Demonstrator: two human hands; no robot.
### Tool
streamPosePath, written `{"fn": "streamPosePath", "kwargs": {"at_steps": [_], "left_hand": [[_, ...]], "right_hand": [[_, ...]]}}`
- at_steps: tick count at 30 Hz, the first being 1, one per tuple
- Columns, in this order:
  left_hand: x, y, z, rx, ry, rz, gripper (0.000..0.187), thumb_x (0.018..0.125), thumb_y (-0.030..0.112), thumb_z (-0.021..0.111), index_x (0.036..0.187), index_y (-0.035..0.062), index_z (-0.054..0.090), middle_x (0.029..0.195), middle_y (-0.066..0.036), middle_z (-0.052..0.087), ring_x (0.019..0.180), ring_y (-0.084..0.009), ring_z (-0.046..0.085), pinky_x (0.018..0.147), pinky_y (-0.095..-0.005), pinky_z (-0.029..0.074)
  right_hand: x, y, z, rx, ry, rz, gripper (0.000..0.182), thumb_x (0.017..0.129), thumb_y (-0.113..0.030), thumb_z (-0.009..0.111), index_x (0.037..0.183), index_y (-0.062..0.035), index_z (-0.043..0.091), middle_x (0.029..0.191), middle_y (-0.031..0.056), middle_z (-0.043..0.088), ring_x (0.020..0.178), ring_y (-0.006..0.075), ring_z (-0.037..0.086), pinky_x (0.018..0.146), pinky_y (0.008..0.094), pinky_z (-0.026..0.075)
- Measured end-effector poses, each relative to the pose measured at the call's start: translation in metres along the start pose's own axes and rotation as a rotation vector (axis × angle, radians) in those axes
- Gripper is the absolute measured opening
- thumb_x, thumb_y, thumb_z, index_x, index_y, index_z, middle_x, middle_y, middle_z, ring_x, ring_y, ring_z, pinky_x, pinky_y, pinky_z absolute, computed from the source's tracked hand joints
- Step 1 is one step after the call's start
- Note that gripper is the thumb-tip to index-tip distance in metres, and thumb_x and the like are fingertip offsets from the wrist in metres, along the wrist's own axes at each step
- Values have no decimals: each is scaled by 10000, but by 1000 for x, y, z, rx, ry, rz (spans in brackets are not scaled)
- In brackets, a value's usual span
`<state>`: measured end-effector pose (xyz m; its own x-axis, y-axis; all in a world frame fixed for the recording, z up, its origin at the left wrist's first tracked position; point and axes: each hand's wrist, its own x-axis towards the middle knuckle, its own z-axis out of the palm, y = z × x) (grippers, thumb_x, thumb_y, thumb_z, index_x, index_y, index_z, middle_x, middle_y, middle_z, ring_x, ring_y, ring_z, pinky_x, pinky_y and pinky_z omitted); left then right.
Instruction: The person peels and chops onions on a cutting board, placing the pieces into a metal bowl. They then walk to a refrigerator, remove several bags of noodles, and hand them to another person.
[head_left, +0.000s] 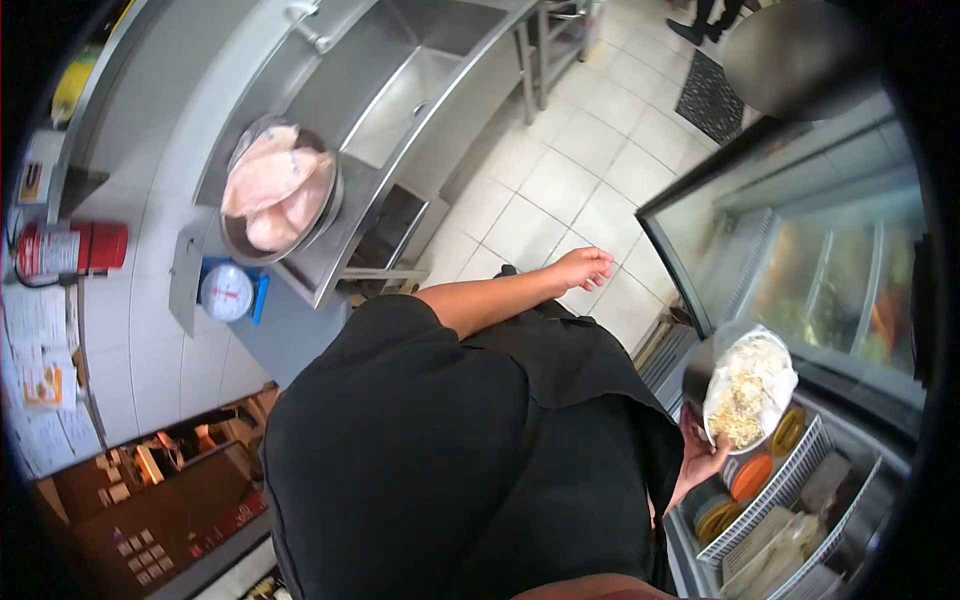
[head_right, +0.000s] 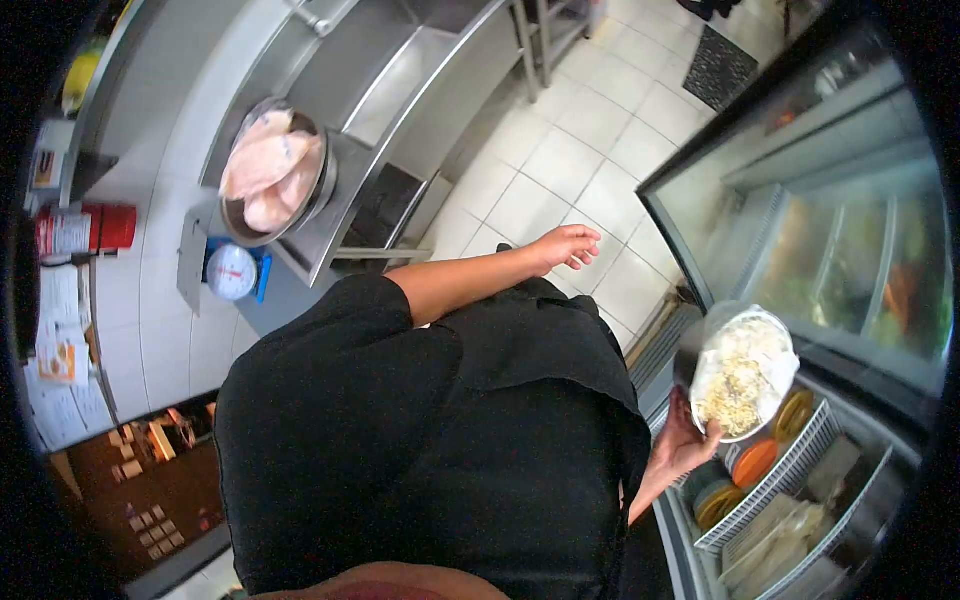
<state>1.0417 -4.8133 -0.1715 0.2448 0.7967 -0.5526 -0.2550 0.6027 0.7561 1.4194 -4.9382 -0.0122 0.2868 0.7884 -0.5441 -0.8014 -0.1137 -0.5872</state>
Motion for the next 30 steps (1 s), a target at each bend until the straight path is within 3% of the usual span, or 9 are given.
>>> {"fn": "streamPosePath", "kwargs": {"at_steps": [5,9,13,16,18,20,22,28,30], "left_hand": [[-60,4,-71,-52,179,53,383,979,271,581,1301,66,557,1120,-55,650,936,-150,609,769,-319,516],[-117,-5,-153,-160,387,128,379,975,263,585,1302,73,562,1110,-60,657,921,-151,616,758,-315,520],[-185,-24,-238,-259,550,191,383,969,291,607,1288,85,562,1092,-55,655,944,-155,624,780,-305,517],[-220,-44,-284,-302,656,227,412,971,338,606,1293,84,562,1089,-53,670,946,-147,618,775,-319,524],[-227,-71,-313,-291,761,197,420,969,325,608,1304,79,551,1071,-58,679,886,-142,630,737,-299,522],[-227,-90,-329,-299,812,116,396,967,298,597,1293,76,556,1043,-54,679,863,-141,636,721,-297,510],[-229,-89,-330,-267,846,63,362,971,286,586,1278,94,567,1026,-48,678,855,-146,636,713,-306,501],[-199,-105,-344,-270,907,68,375,954,258,602,1274,67,571,1036,-73,670,792,-142,627,651,-287,501],[-184,-117,-351,-281,940,71,378,938,231,613,1269,52,573,1006,-69,666,771,-140,623,628,-283,500]], "right_hand": [[28,71,44,-149,-138,225,732,784,-209,712,1439,-79,412,1357,202,540,1172,410,546,994,622,435],[23,134,136,-165,-310,387,726,796,-240,701,1430,-49,404,1324,227,540,1130,427,551,982,624,448],[29,195,217,-223,-475,438,739,797,-240,682,1438,-29,382,1385,222,489,1225,416,478,1027,606,423],[48,234,262,-287,-507,396,684,812,-281,662,1416,-53,435,1356,207,534,1158,408,543,981,611,461],[56,254,300,-294,-596,412,685,819,-290,657,1420,-62,422,1364,200,511,1188,411,509,992,634,445],[61,271,341,-324,-565,374,732,838,-285,642,1455,-58,320,1410,228,401,1256,419,430,1025,660,411],[85,287,373,-346,-540,372,727,850,-274,626,1463,-55,303,1419,239,385,1267,429,420,1032,661,409],[199,340,477,-397,-650,418,726,851,-273,639,1467,-98,298,1451,207,355,1311,439,382,1047,687,388],[239,361,516,-408,-635,403,685,855,-269,634,1445,-78,343,1409,201,380,1268,399,420,1020,674,423]]}}
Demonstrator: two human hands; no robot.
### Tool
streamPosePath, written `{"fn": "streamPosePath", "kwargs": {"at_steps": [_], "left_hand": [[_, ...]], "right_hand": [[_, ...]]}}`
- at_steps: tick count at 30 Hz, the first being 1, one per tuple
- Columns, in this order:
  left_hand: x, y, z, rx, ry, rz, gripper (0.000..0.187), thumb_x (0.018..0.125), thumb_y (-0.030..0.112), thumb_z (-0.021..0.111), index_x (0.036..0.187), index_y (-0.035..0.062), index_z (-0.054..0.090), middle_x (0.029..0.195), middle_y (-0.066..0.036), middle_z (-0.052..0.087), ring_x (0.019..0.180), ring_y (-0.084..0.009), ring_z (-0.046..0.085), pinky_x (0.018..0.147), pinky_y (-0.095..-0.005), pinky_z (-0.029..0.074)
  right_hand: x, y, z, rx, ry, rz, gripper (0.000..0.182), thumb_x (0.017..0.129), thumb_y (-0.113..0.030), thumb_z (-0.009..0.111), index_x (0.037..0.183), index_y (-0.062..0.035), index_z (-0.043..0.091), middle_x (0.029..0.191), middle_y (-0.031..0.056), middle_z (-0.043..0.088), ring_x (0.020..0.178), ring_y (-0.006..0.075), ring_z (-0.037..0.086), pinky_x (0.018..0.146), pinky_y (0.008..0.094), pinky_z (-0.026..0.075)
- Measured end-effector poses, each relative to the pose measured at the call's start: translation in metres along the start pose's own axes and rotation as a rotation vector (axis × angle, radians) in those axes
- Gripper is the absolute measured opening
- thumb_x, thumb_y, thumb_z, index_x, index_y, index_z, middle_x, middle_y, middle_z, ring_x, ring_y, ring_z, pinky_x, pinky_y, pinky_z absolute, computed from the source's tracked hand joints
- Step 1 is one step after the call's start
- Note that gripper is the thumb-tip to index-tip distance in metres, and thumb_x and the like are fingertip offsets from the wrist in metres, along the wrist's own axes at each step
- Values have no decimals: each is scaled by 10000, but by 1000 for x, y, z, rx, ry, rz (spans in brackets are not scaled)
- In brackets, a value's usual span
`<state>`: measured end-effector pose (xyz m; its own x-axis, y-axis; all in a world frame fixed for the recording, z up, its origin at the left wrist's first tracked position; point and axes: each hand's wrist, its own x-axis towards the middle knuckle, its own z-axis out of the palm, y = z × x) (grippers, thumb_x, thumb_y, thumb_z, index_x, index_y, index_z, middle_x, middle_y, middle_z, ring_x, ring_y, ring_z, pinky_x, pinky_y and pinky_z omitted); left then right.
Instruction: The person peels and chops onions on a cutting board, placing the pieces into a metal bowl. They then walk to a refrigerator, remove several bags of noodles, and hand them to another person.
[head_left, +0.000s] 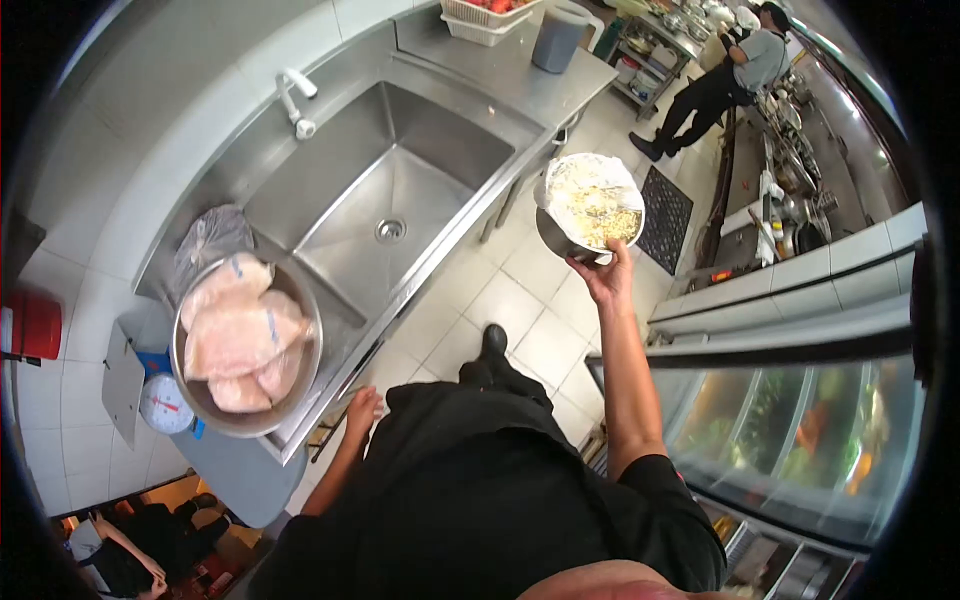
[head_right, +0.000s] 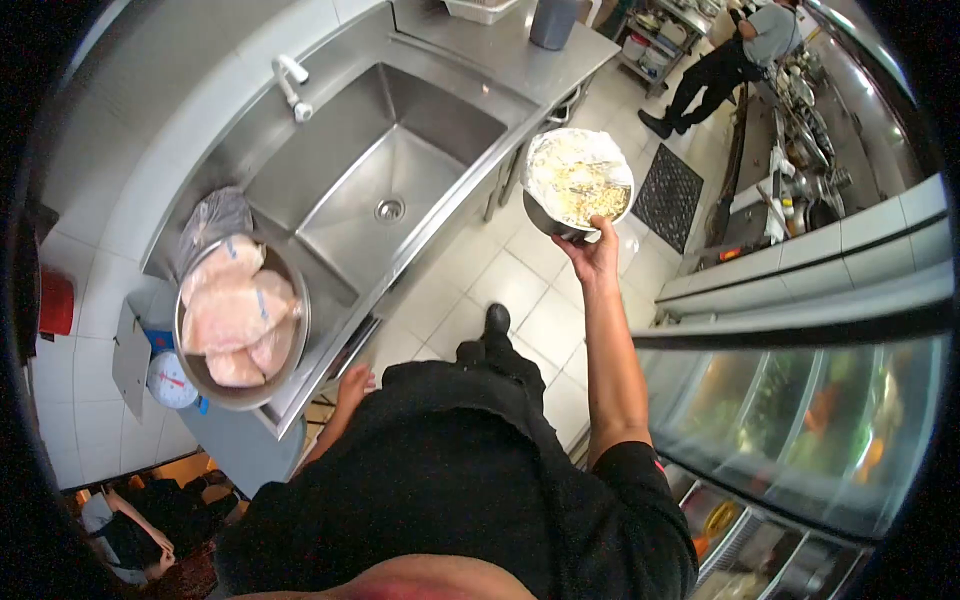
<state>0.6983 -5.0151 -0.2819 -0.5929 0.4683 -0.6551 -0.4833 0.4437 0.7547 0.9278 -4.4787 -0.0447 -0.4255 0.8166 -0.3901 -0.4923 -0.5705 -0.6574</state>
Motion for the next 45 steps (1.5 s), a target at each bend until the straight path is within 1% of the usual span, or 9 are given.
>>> {"fn": "streamPosePath", "kwargs": {"at_steps": [3,7,12,19,25,29,31,37,45], "left_hand": [[-4,21,18,25,75,-48,387,913,195,630,1263,39,577,978,-63,654,769,-139,619,621,-283,497],[-10,65,53,36,131,-101,428,894,206,649,1277,30,570,981,-66,652,796,-147,626,635,-289,498],[-15,98,84,-35,188,-47,445,909,208,652,1301,28,544,1020,-77,656,828,-169,648,665,-297,510],[30,98,81,-25,52,-37,422,969,227,608,1327,19,525,1088,-120,656,891,-189,655,739,-338,548],[102,118,112,143,-141,55,435,976,220,596,1340,-5,516,1096,-115,676,914,-168,642,791,-316,537],[130,111,128,178,-368,79,433,974,194,597,1351,-2,511,1088,-104,689,884,-142,638,777,-282,525],[146,108,134,249,-446,-32,431,973,186,609,1351,3,512,1069,-94,693,862,-127,634,758,-267,519],[197,84,145,601,-863,-136,457,979,229,607,1360,3,492,1084,-128,671,888,-183,633,780,-316,529],[168,46,200,764,-1054,9,479,957,247,597,1367,23,488,1150,-128,639,995,-240,628,810,-362,534]], "right_hand": [[77,-19,25,-16,17,4,620,849,-249,624,1390,-40,406,1315,185,394,1163,310,470,1018,641,438],[191,-37,37,17,-17,40,716,795,-255,671,1403,-51,352,1470,239,196,1352,385,312,1050,644,403],[322,-45,56,51,-61,76,566,840,-252,649,1352,-103,461,1297,132,423,1052,269,527,899,625,531],[390,-65,131,-495,41,56,757,848,-549,697,1405,-78,495,1414,130,486,1174,320,538,876,481,540],[306,28,54,-644,-248,-139,587,922,-411,676,1352,-29,559,942,59,671,763,143,602,666,330,514],[115,121,-85,-1177,200,-292,487,889,-343,664,1226,9,658,1109,193,701,1019,261,666,898,370,523],[23,156,-179,-1211,404,28,569,833,-383,692,1249,2,651,1147,211,697,1072,326,670,1000,389,492],[-297,107,-311,-1163,1301,23,417,853,-313,653,1139,-11,688,993,219,712,917,384,689,841,427,540],[-588,-37,-332,-976,2197,-922,418,795,-269,685,1105,12,689,1076,228,700,1032,370,669,925,422,514]]}}
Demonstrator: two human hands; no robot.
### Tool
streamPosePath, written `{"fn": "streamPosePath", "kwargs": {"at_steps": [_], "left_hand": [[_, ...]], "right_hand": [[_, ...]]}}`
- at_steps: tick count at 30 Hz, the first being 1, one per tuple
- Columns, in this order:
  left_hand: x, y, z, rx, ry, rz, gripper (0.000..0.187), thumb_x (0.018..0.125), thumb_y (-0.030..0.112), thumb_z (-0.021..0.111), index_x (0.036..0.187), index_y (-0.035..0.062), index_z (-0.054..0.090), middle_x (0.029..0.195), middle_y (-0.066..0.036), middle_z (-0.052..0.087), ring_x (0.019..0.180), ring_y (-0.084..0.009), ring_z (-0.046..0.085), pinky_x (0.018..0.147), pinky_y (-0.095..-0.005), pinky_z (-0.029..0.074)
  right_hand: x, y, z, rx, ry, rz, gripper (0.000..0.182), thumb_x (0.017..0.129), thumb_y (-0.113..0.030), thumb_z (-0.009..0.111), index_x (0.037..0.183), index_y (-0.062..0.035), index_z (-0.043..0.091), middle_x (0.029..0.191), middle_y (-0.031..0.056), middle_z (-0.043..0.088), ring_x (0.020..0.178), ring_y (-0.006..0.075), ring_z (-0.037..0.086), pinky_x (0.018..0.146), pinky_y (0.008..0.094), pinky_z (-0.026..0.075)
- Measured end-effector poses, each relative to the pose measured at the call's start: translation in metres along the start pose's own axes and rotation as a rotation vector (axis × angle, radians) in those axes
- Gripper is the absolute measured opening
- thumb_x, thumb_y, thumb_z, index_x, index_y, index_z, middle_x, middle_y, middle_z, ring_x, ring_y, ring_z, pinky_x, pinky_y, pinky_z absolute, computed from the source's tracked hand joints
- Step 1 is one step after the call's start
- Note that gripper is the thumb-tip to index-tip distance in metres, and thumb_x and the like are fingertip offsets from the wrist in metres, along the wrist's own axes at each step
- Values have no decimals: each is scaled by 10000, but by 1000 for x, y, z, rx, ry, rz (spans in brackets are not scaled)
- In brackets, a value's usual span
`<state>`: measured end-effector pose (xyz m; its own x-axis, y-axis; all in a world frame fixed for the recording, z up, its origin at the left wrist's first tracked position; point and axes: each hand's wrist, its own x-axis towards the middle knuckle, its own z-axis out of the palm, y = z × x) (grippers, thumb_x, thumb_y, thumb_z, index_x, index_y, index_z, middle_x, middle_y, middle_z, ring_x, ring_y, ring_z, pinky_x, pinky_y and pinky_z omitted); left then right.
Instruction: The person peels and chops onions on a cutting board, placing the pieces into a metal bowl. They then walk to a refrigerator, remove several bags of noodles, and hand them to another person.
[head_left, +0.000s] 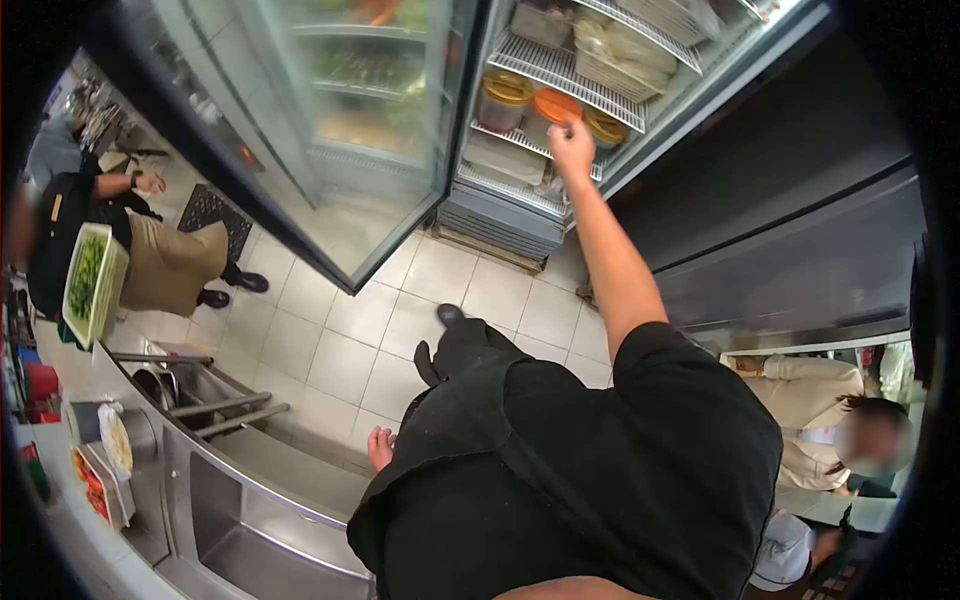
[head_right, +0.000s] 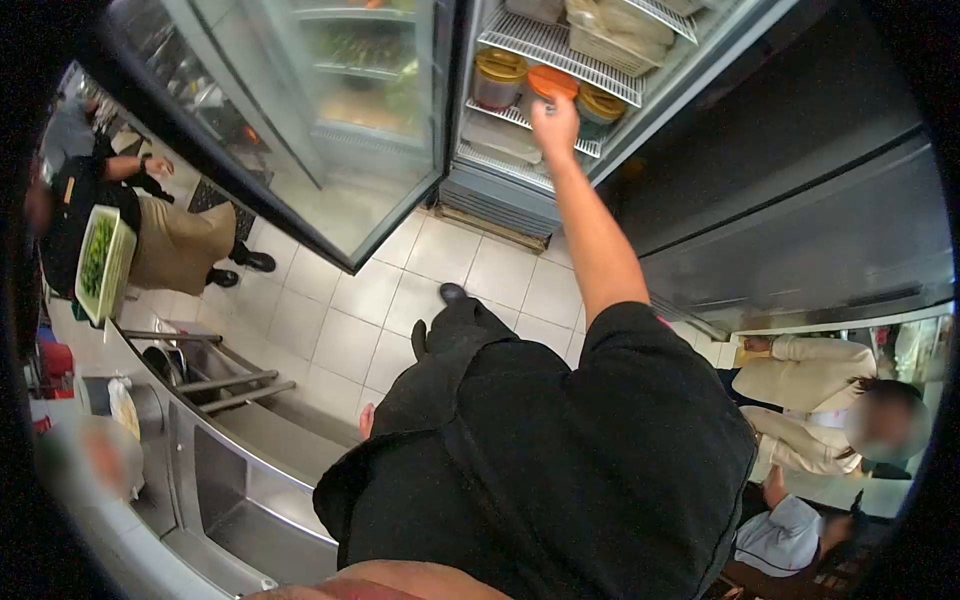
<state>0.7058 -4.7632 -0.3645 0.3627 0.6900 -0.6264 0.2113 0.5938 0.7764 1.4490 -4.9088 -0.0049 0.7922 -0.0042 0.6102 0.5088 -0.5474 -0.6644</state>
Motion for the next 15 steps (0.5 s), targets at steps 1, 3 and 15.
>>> {"fn": "streamPosePath", "kwargs": {"at_steps": [1,3,15], "left_hand": [[-13,38,19,58,34,-48,476,955,250,595,1365,31,494,1147,-119,640,990,-234,628,789,-360,532],[-35,102,52,115,69,-93,465,953,250,589,1361,45,502,1145,-105,640,978,-224,626,754,-356,527],[-7,161,261,158,-8,-49,451,984,238,549,1385,43,480,1161,-119,641,934,-213,633,748,-350,532]], "right_hand": [[34,15,-8,-17,79,-12,461,785,-280,680,1132,24,682,1085,241,693,1041,377,664,938,421,510],[86,25,-44,-162,184,10,505,781,-296,655,1159,38,670,1143,270,661,1106,396,624,988,438,479],[225,121,-54,-777,-141,-245,497,749,-200,663,1239,-120,637,1249,106,600,1219,347,487,940,585,372]]}}
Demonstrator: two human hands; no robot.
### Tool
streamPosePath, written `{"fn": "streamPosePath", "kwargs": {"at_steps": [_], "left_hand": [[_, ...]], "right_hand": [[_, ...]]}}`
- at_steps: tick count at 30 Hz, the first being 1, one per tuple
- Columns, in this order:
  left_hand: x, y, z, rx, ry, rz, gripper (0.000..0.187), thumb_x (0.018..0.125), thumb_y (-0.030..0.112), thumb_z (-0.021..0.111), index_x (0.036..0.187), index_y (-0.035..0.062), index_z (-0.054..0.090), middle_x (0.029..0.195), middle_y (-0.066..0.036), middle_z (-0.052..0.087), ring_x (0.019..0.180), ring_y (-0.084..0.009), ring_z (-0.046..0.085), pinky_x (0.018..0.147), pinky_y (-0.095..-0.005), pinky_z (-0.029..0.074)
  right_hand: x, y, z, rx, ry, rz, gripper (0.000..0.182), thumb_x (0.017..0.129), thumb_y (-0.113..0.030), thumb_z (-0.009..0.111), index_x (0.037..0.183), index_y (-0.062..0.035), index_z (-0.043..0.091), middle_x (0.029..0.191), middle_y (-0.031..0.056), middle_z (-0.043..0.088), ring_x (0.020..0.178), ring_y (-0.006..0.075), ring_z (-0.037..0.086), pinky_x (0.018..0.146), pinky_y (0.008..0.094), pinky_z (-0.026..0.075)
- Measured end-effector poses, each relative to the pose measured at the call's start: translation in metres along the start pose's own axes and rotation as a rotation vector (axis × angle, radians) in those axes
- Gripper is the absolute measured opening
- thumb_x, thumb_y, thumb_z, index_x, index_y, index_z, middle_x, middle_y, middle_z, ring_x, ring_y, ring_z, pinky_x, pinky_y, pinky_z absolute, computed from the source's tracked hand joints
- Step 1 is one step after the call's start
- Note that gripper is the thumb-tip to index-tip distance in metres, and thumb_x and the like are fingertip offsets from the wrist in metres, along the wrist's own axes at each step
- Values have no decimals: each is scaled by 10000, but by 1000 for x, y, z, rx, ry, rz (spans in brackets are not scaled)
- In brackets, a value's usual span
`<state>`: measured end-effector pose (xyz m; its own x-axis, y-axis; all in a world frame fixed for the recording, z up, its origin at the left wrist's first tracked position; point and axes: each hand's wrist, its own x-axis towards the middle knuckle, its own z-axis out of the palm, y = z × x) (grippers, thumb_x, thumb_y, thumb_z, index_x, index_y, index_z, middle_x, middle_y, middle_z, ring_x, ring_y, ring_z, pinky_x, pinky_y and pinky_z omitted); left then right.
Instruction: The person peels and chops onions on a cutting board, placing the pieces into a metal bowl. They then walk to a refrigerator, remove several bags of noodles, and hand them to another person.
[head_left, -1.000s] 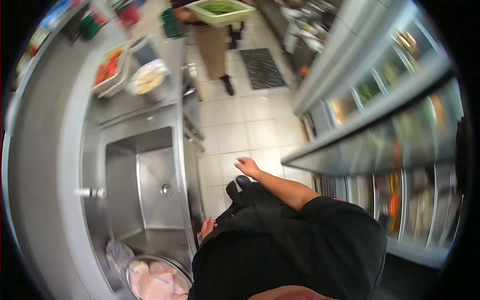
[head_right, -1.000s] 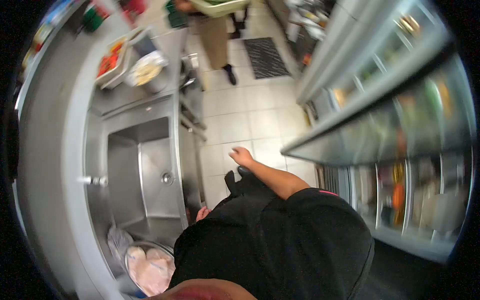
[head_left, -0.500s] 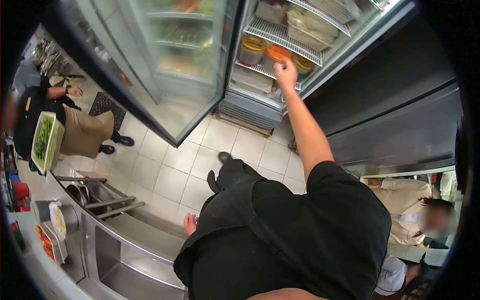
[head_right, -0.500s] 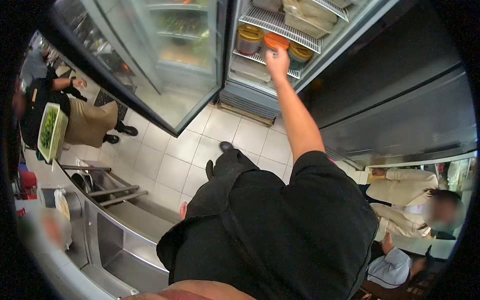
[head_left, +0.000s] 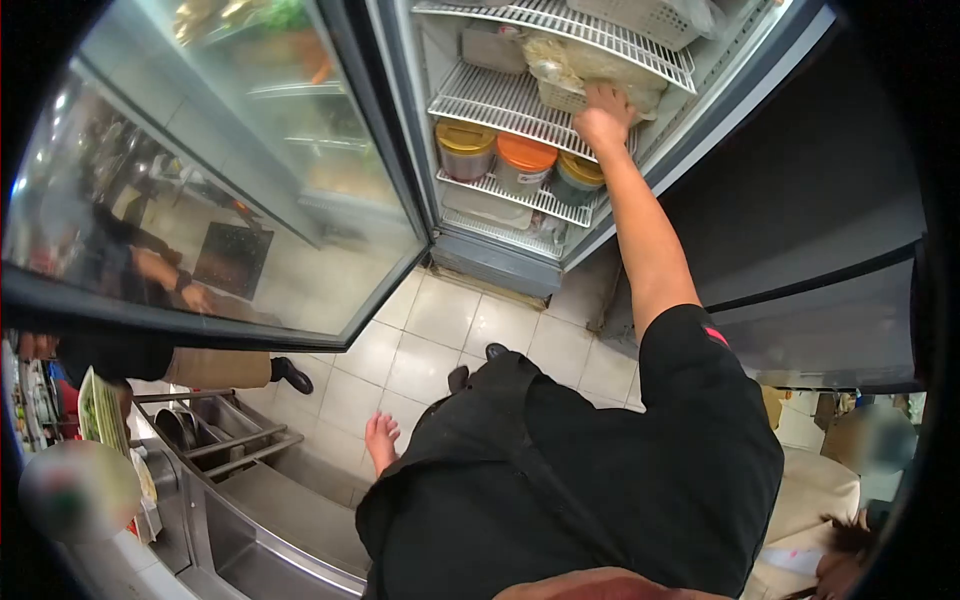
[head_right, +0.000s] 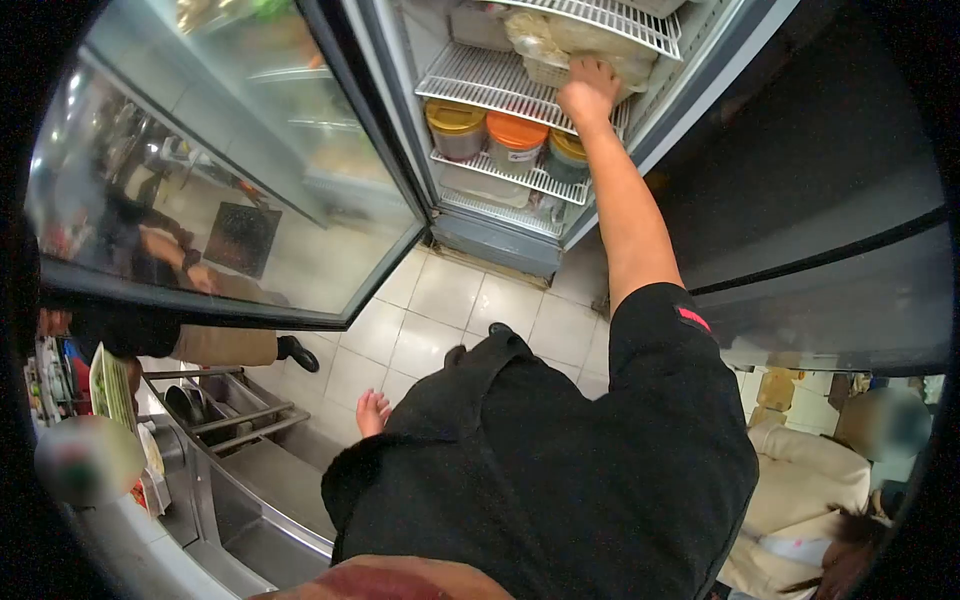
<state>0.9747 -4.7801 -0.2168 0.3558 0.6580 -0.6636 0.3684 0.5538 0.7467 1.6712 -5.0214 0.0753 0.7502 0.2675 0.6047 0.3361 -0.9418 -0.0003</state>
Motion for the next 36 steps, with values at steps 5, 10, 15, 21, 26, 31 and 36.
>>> {"fn": "streamPosePath", "kwargs": {"at_steps": [5,10,15,21,26,31,36], "left_hand": [[-4,97,146,129,-273,110,431,956,233,599,1326,17,550,1128,-119,664,948,-185,637,782,-318,517],[14,190,261,110,-523,216,377,997,210,550,1330,34,550,1156,-123,663,976,-184,642,811,-323,523],[10,278,362,-9,-873,299,416,1020,259,541,1374,45,492,1189,-129,645,1001,-202,640,838,-353,528],[-30,365,454,-193,-1168,238,381,1030,244,526,1350,46,466,1179,-143,636,1013,-223,638,840,-366,530],[-37,379,467,-298,-1315,125,228,1020,215,551,1194,72,515,1123,-141,656,978,-230,659,802,-373,549],[-39,380,468,-358,-1341,53,164,1014,172,538,1150,81,528,1094,-142,665,958,-233,668,807,-377,553],[-39,374,471,-397,-1325,46,157,1006,164,544,1139,82,539,1092,-136,665,966,-225,662,790,-362,559]], "right_hand": [[8,0,-19,52,34,-89,250,707,-147,645,940,-91,716,975,96,676,990,326,587,872,487,427],[-30,-17,-48,176,125,-109,137,707,-101,649,841,-78,668,907,105,627,929,314,567,845,467,422],[-68,-31,-74,245,141,-118,96,728,-105,679,800,-68,628,903,101,573,888,310,540,834,458,418],[-51,-26,-150,537,273,-96,232,763,-107,715,978,-25,694,978,146,674,956,356,639,833,422,523],[4,-20,-170,258,173,-159,722,705,-271,847,1321,-30,557,1314,186,584,1239,359,531,1042,442,432],[13,-31,-193,33,-68,-127,823,685,-374,847,1382,-83,519,1327,151,579,1218,347,537,1003,455,447],[29,-20,-195,-22,-155,-199,615,702,-331,820,1219,-53,635,1082,148,682,1052,358,607,902,457,477]]}}
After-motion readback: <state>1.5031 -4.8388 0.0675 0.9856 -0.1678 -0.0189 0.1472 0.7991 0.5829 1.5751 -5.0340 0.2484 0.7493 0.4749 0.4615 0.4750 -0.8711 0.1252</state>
